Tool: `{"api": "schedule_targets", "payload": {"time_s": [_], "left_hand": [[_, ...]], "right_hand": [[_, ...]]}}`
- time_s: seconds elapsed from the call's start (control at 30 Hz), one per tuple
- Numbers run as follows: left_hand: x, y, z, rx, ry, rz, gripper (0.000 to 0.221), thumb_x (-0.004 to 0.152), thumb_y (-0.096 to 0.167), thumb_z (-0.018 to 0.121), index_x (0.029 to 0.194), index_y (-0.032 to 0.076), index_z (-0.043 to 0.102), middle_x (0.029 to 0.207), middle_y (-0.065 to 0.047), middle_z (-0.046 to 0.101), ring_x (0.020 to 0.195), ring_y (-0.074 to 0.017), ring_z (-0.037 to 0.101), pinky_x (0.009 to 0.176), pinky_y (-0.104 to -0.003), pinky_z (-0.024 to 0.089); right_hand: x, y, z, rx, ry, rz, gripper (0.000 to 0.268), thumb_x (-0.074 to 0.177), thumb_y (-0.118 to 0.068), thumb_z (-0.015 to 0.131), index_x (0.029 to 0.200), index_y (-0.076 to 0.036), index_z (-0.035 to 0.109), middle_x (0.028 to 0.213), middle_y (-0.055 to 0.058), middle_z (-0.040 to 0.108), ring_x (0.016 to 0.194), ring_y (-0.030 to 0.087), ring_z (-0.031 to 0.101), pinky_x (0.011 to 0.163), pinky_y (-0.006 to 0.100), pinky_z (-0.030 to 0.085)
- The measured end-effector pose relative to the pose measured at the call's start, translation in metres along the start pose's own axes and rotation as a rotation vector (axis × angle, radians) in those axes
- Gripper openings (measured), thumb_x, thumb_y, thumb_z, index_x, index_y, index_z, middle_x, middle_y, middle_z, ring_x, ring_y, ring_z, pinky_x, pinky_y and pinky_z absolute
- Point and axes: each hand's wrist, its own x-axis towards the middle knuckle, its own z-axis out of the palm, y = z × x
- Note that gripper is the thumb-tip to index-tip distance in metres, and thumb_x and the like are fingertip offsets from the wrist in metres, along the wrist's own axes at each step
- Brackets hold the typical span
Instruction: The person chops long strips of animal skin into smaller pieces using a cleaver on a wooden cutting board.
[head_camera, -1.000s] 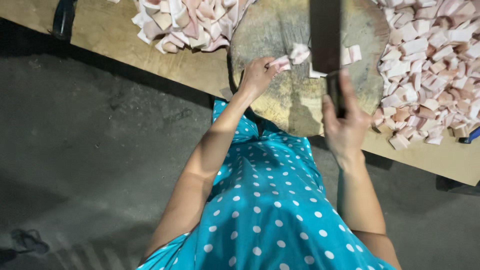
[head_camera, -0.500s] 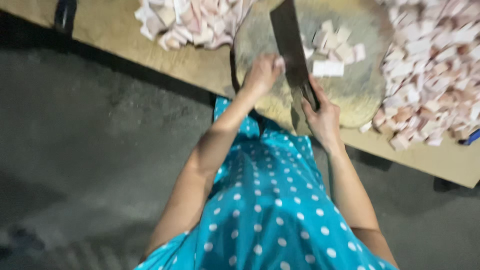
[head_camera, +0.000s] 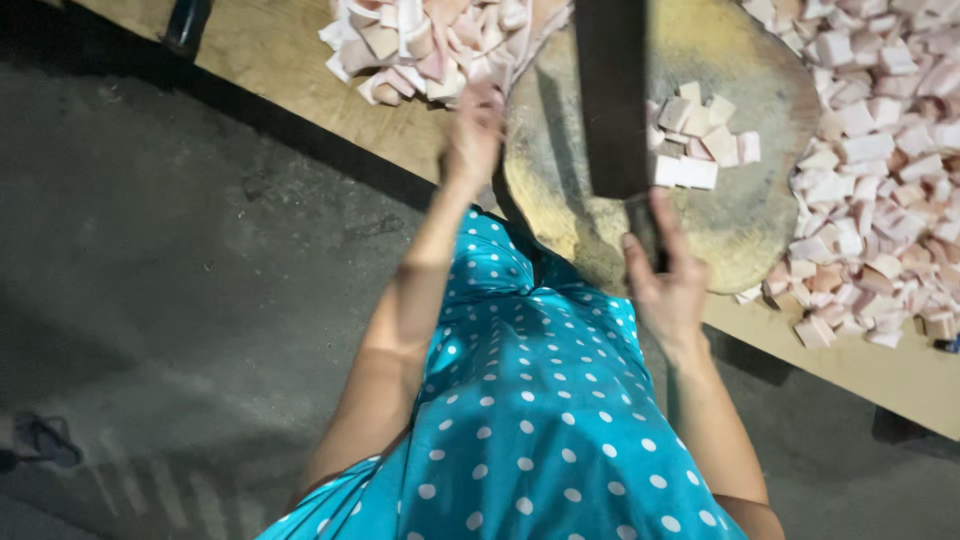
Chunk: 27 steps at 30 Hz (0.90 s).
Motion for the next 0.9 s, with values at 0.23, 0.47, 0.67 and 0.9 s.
{"api": "schedule_targets", "payload": {"time_s": [0.23, 0.47, 0.67, 0.9], "left_hand": [[0.100, -0.034, -0.072, 0.529, 0.426, 0.439, 0.038, 0.091, 0.007, 0.065, 0.128, -0.002, 0.059, 0.110, -0.023, 0.067, 0.096, -0.0361, 0.070, 0.083, -0.045, 0.059], [0.128, -0.022, -0.075, 0.358, 0.147, 0.098, 0.018, 0.092, 0.011, 0.068, 0.090, -0.006, 0.072, 0.070, -0.020, 0.069, 0.062, -0.0301, 0.070, 0.062, -0.044, 0.056], [0.118, 0.121, -0.100, 0.098, -0.035, 0.235, 0.022, 0.097, 0.022, 0.068, 0.094, 0.000, 0.071, 0.072, -0.007, 0.074, 0.061, -0.0190, 0.074, 0.057, -0.035, 0.058], [0.029, 0.142, 0.016, 0.140, -0.490, 0.697, 0.027, 0.089, 0.007, 0.067, 0.114, 0.008, 0.076, 0.095, -0.012, 0.077, 0.078, -0.0250, 0.075, 0.075, -0.039, 0.061]], "right_hand": [[0.011, 0.027, 0.022, -0.105, -0.039, -0.352, 0.061, 0.099, -0.010, 0.070, 0.156, -0.017, 0.050, 0.111, 0.020, 0.071, 0.095, 0.013, 0.065, 0.077, 0.032, 0.054], [0.014, 0.064, -0.020, -0.201, 0.135, 0.155, 0.061, 0.102, -0.011, 0.069, 0.159, -0.015, 0.050, 0.085, 0.015, 0.071, 0.064, 0.017, 0.061, 0.060, 0.035, 0.050], [0.019, 0.079, -0.032, -0.124, 0.066, 0.091, 0.068, 0.097, -0.004, 0.066, 0.160, -0.008, 0.039, 0.103, 0.015, 0.072, 0.073, 0.017, 0.068, 0.065, 0.034, 0.054], [0.027, 0.092, -0.038, -0.006, 0.003, 0.036, 0.077, 0.088, 0.002, 0.064, 0.157, -0.009, 0.033, 0.101, 0.018, 0.068, 0.071, 0.019, 0.064, 0.060, 0.034, 0.052]]}}
